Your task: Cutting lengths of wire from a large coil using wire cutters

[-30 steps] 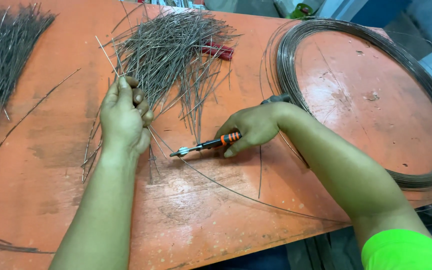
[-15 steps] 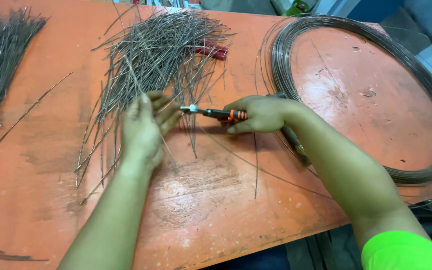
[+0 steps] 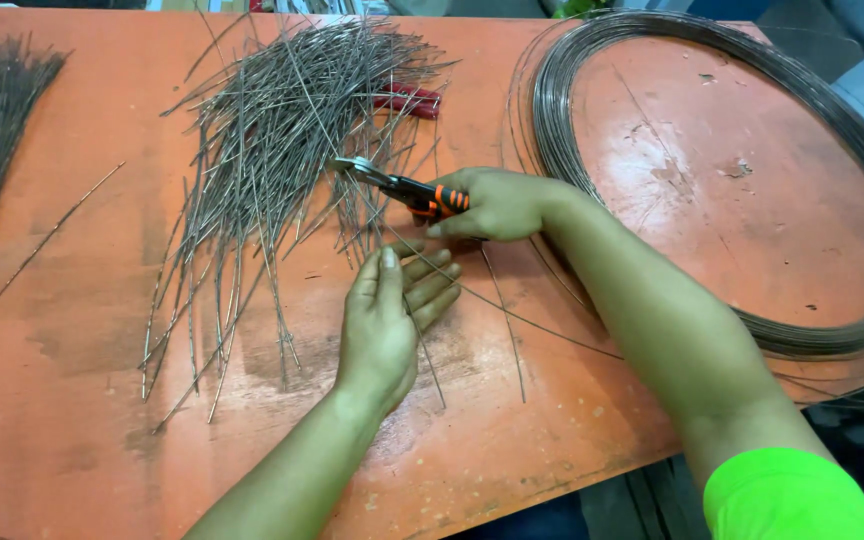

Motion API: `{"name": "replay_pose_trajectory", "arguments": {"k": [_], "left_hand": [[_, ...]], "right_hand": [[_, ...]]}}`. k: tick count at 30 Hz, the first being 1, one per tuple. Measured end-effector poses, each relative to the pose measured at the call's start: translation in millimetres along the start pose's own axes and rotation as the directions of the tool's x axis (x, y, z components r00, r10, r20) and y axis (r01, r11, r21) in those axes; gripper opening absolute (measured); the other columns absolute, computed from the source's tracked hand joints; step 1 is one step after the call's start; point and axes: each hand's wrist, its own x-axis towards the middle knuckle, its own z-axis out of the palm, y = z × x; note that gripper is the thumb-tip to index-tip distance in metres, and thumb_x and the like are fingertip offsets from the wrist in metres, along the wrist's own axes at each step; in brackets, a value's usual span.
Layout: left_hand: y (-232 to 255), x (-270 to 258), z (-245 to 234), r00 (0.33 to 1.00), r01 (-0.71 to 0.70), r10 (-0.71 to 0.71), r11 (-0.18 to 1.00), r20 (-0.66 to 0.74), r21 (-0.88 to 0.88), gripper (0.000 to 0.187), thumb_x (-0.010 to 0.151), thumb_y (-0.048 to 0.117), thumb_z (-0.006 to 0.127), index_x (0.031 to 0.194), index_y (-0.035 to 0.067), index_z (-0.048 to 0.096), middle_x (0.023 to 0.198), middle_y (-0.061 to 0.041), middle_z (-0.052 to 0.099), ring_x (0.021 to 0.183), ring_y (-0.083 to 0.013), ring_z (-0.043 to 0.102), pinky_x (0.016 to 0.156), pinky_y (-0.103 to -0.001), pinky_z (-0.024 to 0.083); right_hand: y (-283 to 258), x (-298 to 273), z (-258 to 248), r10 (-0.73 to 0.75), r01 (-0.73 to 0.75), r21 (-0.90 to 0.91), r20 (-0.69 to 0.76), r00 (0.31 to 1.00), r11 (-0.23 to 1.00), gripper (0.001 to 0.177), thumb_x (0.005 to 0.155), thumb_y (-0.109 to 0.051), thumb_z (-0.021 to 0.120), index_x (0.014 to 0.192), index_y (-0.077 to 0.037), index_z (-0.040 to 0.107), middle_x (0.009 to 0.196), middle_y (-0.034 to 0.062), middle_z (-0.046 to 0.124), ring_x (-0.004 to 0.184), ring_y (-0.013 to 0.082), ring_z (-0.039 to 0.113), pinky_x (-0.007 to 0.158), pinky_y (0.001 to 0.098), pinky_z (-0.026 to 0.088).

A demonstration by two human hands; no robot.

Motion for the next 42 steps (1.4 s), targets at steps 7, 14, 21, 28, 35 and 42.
{"name": "replay_pose_trajectory", "arguments": {"k": [7, 14, 21, 28, 35, 42], "left_hand": [[-11, 5, -6, 0.999, -0.002, -0.001, 0.998, -0.048, -0.062, 0.033, 0.108, 0.032, 0.037, 0.119, 0.008, 0.056, 0.104, -0.026, 0.072, 0.096, -0.0389, 0.075, 0.085, -0.051, 0.063], [-20, 2, -6, 0.992, -0.101, 0.099, 0.995, -0.076, -0.025, 0.031, 0.109, 0.034, 0.034, 0.11, 0.01, 0.052, 0.084, -0.013, 0.063, 0.075, -0.0238, 0.071, 0.076, -0.042, 0.067], [-25, -1, -7, 0.982, -0.153, 0.163, 0.984, -0.101, 0.094, 0.031, 0.111, 0.031, 0.029, 0.104, 0.008, 0.049, 0.071, -0.003, 0.046, 0.059, -0.0148, 0.058, 0.057, -0.03, 0.063], [-27, -5, -4, 0.972, -0.199, 0.215, 0.968, -0.091, 0.156, 0.03, 0.111, 0.03, 0.029, 0.102, 0.007, 0.048, 0.069, -0.003, 0.044, 0.055, -0.015, 0.057, 0.054, -0.03, 0.062], [-16, -12, 0, 0.974, -0.197, 0.214, 0.962, -0.071, 0.191, 0.031, 0.111, 0.029, 0.029, 0.101, 0.006, 0.047, 0.067, -0.005, 0.047, 0.056, -0.0176, 0.061, 0.054, -0.034, 0.064], [-15, -7, -6, 0.968, -0.223, 0.246, 0.937, -0.054, 0.269, 0.031, 0.111, 0.027, 0.029, 0.102, 0.005, 0.048, 0.068, -0.009, 0.052, 0.057, -0.02, 0.066, 0.057, -0.038, 0.067]], "right_hand": [[7, 5, 0, 0.02, -0.02, -0.001, 0.021, 1.0, 1.0, 0.013, 0.087, -0.02, 0.074, 0.095, -0.01, 0.074, 0.075, 0.0038, 0.07, 0.073, 0.0165, 0.063, 0.072, 0.0358, 0.055], [7, 7, -1, -0.003, 0.003, -0.011, 0.047, 0.999, 1.0, 0.014, 0.088, -0.023, 0.074, 0.097, -0.012, 0.073, 0.08, 0.0046, 0.072, 0.077, 0.0163, 0.065, 0.076, 0.0338, 0.056], [7, 8, 7, -0.001, 0.008, -0.059, 0.11, 0.994, 0.998, 0.019, 0.087, -0.028, 0.077, 0.099, -0.013, 0.075, 0.082, 0.0047, 0.074, 0.077, 0.0179, 0.068, 0.078, 0.0334, 0.057], [21, 11, 11, 0.009, -0.002, -0.048, 0.15, 0.989, 0.999, 0.022, 0.085, -0.029, 0.079, 0.085, -0.008, 0.072, 0.067, 0.003, 0.068, 0.066, 0.0162, 0.062, 0.071, 0.0319, 0.055], [26, 7, 22, -0.002, -0.017, 0.104, 0.174, 0.985, 0.994, 0.024, 0.088, -0.025, 0.078, 0.071, -0.01, 0.07, 0.056, -0.0004, 0.063, 0.055, 0.0092, 0.058, 0.06, 0.0246, 0.051], [22, 12, 16, 0.044, -0.104, 0.276, 0.216, 0.975, 0.956, 0.02, 0.088, -0.017, 0.078, 0.074, -0.006, 0.07, 0.058, 0.0045, 0.063, 0.053, 0.0127, 0.061, 0.054, 0.0245, 0.051]]}}
